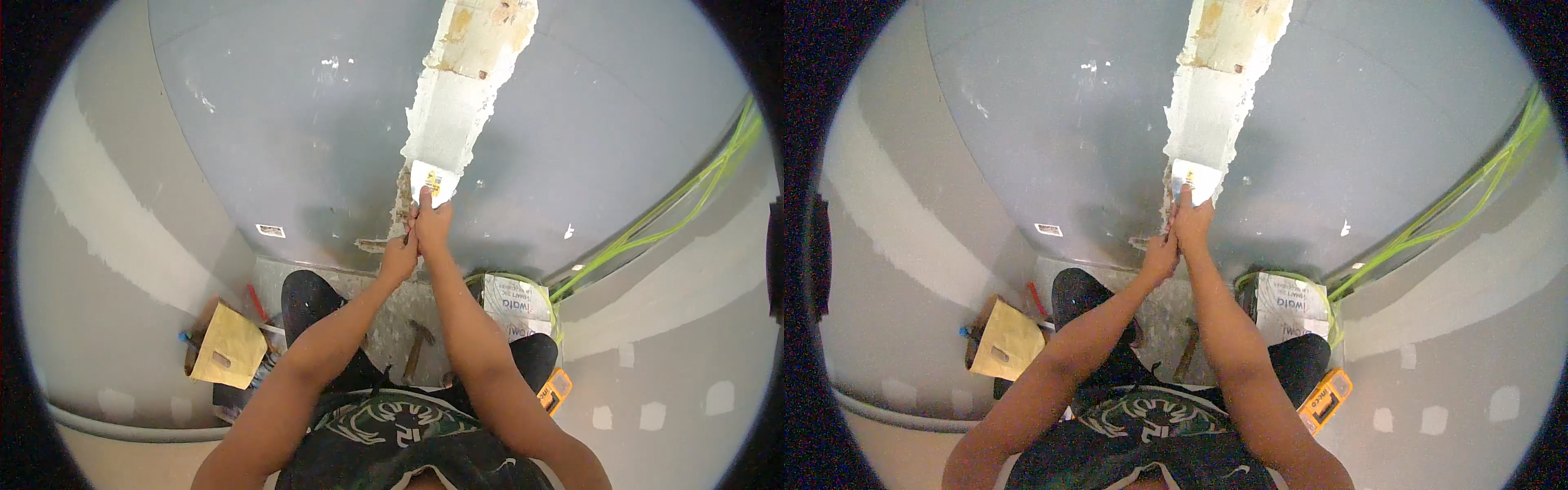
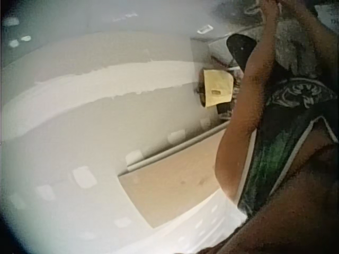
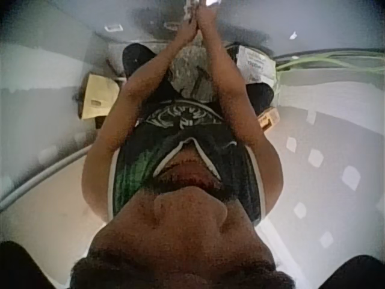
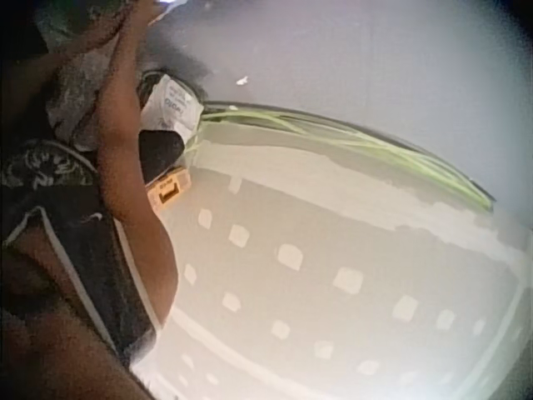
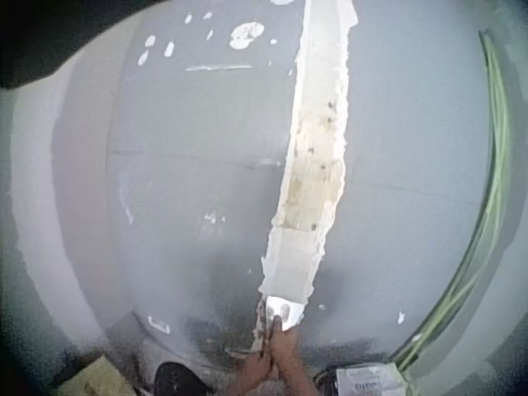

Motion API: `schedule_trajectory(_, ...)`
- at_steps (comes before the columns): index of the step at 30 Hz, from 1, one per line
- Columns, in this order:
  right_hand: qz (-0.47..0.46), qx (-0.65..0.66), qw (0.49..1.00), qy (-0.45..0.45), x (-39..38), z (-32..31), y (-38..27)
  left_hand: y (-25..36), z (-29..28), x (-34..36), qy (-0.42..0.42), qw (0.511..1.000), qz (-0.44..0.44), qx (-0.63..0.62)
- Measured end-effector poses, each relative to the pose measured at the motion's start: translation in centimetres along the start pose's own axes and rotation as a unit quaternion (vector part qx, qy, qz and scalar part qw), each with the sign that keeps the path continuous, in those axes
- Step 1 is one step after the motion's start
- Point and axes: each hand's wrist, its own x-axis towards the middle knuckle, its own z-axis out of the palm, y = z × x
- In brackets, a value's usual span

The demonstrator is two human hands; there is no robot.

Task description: Using a hammer and a putty knife to remove loose material and smooth out a damaged section of a drywall ceiling.

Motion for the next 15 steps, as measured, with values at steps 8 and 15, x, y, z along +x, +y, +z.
schedule_trajectory(8, 0.01, 0.078, 0.997, -0.025, 8.7, 6.0, -17.8, 18.3, -2.7, 6.8, -0.027, 0.997, 0.035, -0.059)
schedule_trajectory(15, 0.057, 0.105, 0.993, -0.005, 5.8, 5.6, -15.7, 15.8, -3.7, 3.9, -0.082, 0.988, -0.018, -0.131)
